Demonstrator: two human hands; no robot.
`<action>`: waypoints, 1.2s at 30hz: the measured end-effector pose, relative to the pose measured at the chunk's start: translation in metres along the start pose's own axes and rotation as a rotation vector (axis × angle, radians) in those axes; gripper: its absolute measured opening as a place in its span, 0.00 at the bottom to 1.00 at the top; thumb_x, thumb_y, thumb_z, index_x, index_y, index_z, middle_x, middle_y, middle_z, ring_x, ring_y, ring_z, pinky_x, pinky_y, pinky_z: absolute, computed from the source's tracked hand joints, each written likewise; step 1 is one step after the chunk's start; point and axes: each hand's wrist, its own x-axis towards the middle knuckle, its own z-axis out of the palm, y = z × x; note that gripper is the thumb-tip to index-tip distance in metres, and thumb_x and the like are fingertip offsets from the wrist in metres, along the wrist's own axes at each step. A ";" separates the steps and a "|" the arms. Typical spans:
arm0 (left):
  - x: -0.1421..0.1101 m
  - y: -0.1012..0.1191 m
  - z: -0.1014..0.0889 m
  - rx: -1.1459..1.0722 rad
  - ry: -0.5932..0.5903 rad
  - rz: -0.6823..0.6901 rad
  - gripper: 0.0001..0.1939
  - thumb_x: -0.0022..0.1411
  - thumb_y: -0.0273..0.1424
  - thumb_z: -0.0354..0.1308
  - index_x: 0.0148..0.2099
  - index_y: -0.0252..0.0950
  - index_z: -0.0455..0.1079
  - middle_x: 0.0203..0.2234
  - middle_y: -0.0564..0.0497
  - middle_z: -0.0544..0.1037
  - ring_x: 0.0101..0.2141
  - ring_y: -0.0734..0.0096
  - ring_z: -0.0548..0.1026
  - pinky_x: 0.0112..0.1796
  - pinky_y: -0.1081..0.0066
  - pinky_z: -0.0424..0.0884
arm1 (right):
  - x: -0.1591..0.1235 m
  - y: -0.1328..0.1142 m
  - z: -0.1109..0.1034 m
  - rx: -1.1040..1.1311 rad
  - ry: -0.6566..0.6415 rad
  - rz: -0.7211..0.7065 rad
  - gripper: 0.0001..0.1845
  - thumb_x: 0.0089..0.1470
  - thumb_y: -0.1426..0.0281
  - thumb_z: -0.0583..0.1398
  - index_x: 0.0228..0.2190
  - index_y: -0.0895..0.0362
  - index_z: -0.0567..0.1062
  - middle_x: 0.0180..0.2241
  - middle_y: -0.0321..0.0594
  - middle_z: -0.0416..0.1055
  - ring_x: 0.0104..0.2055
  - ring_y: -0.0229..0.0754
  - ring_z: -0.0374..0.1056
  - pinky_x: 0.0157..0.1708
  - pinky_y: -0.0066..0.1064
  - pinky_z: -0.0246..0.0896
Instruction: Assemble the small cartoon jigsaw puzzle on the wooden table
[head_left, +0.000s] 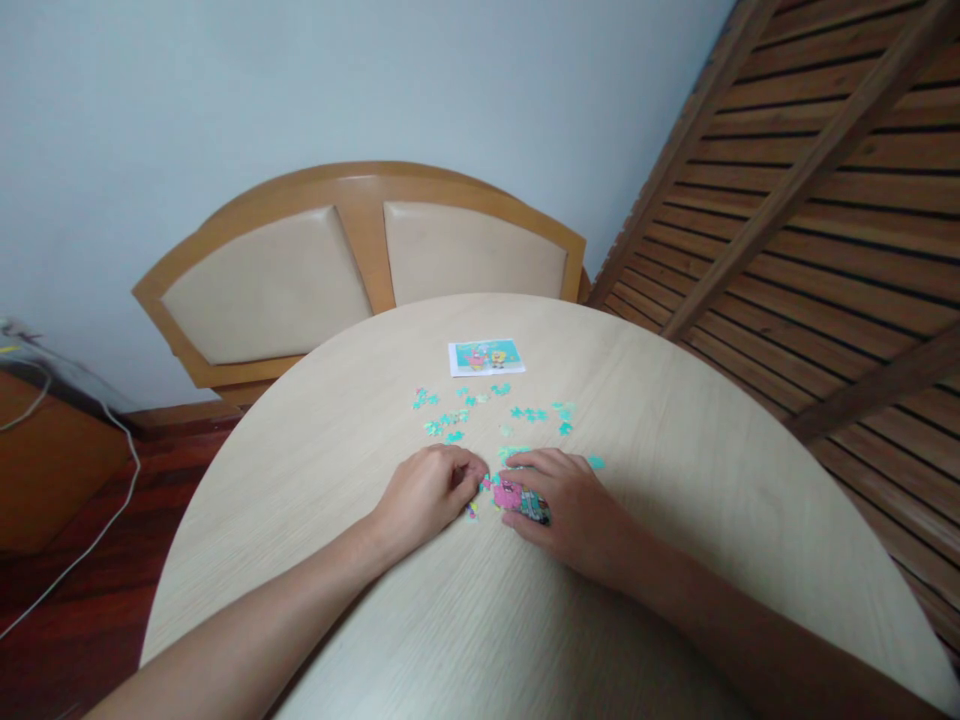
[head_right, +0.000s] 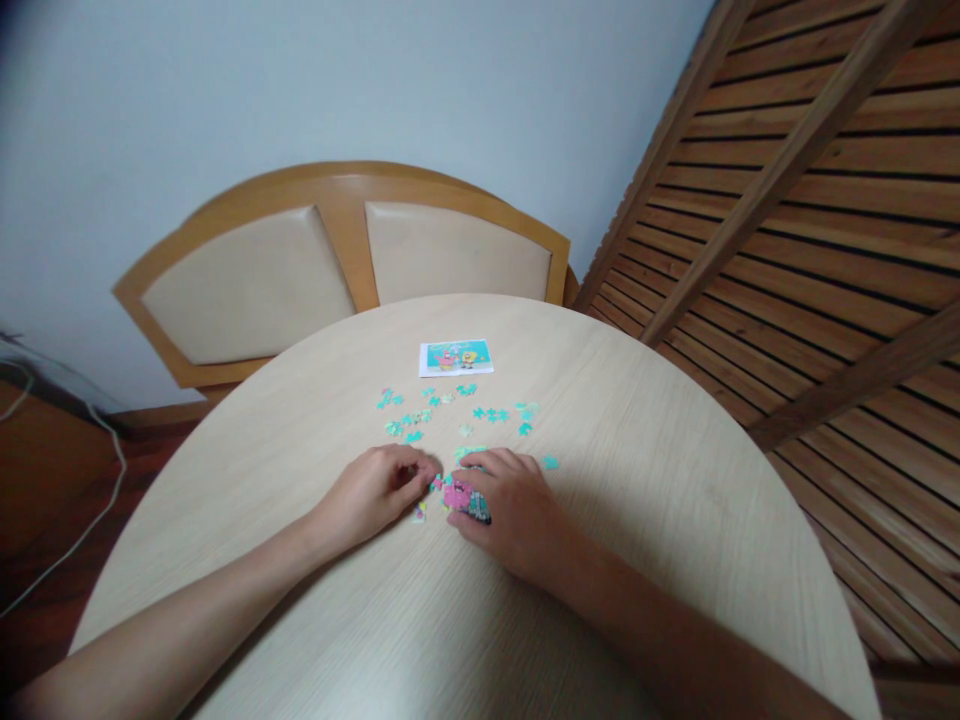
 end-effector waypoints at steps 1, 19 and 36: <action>0.000 0.001 0.001 0.004 -0.004 -0.003 0.11 0.64 0.30 0.52 0.36 0.39 0.77 0.28 0.52 0.79 0.29 0.69 0.74 0.30 0.72 0.63 | 0.000 0.000 0.000 0.001 0.001 -0.002 0.18 0.54 0.63 0.66 0.48 0.50 0.78 0.51 0.44 0.74 0.54 0.52 0.67 0.53 0.47 0.59; -0.006 0.003 0.000 0.085 -0.020 0.018 0.06 0.62 0.31 0.59 0.42 0.40 0.75 0.36 0.50 0.77 0.38 0.63 0.74 0.37 0.68 0.69 | -0.001 0.000 0.002 -0.008 0.018 -0.010 0.18 0.54 0.63 0.66 0.47 0.51 0.78 0.51 0.44 0.74 0.53 0.52 0.67 0.53 0.47 0.59; -0.010 0.016 -0.009 0.431 -0.105 0.252 0.12 0.71 0.33 0.51 0.42 0.37 0.77 0.39 0.47 0.77 0.39 0.61 0.76 0.37 0.66 0.74 | -0.002 -0.006 -0.010 -0.186 -0.064 -0.149 0.14 0.62 0.62 0.61 0.48 0.51 0.77 0.50 0.46 0.74 0.52 0.53 0.67 0.52 0.47 0.59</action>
